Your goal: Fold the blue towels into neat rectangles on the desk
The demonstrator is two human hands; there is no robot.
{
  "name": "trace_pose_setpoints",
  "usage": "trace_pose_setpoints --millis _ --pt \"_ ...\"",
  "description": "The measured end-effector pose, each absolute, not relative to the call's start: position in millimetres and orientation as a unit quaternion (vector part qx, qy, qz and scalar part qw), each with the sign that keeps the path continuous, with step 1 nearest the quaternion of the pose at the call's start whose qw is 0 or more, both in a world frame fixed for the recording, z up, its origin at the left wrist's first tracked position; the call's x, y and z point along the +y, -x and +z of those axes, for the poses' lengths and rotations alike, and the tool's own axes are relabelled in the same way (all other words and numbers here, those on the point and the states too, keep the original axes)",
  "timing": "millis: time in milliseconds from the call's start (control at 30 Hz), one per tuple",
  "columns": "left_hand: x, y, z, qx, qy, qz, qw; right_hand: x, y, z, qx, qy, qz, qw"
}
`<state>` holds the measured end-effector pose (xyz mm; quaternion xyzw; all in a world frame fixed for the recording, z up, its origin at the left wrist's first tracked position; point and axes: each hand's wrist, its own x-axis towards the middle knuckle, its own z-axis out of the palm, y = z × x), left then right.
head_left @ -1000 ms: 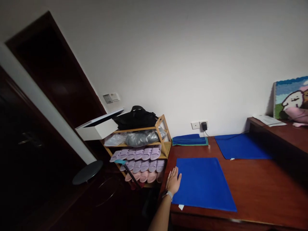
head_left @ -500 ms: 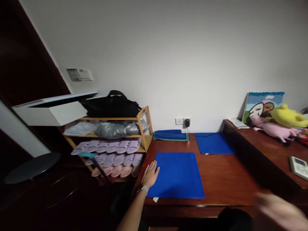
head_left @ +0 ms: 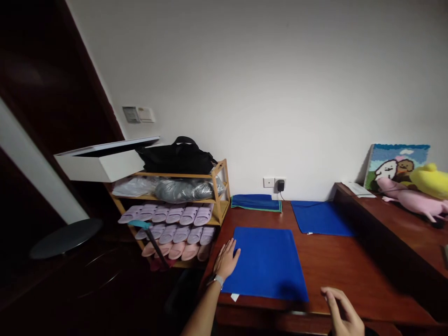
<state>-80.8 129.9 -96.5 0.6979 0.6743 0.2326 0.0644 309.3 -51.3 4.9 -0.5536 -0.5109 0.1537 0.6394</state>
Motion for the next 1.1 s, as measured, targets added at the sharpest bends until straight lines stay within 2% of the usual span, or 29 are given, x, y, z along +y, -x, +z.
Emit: trace_pose_setpoints --millis 200,433,533,667,833,1100 --pt "123.0 87.1 -81.9 0.671 -0.682 0.284 0.062 -42.3 -302.7 -35.5 -0.538 0.543 0.127 0.632" --pt "95.4 54.1 -70.3 0.637 -0.709 0.299 0.055 -20.0 -322.5 -104.5 -0.642 0.551 0.118 0.52" --pt "68.5 11.4 -76.1 0.583 -0.772 0.246 0.059 -4.0 -308.0 -113.9 -0.686 0.551 0.099 0.464" --pt "40.5 -15.2 -92.1 0.548 -0.819 0.169 0.021 14.2 -284.9 -120.2 -0.74 0.574 0.067 0.345" --pt "29.4 32.4 -122.5 0.624 -0.77 0.127 -0.046 17.6 -280.6 -137.3 -0.761 0.602 0.073 0.23" --pt "2.3 93.6 -148.1 0.662 -0.726 0.166 -0.084 26.1 -277.0 -126.4 -0.726 0.651 0.078 0.207"
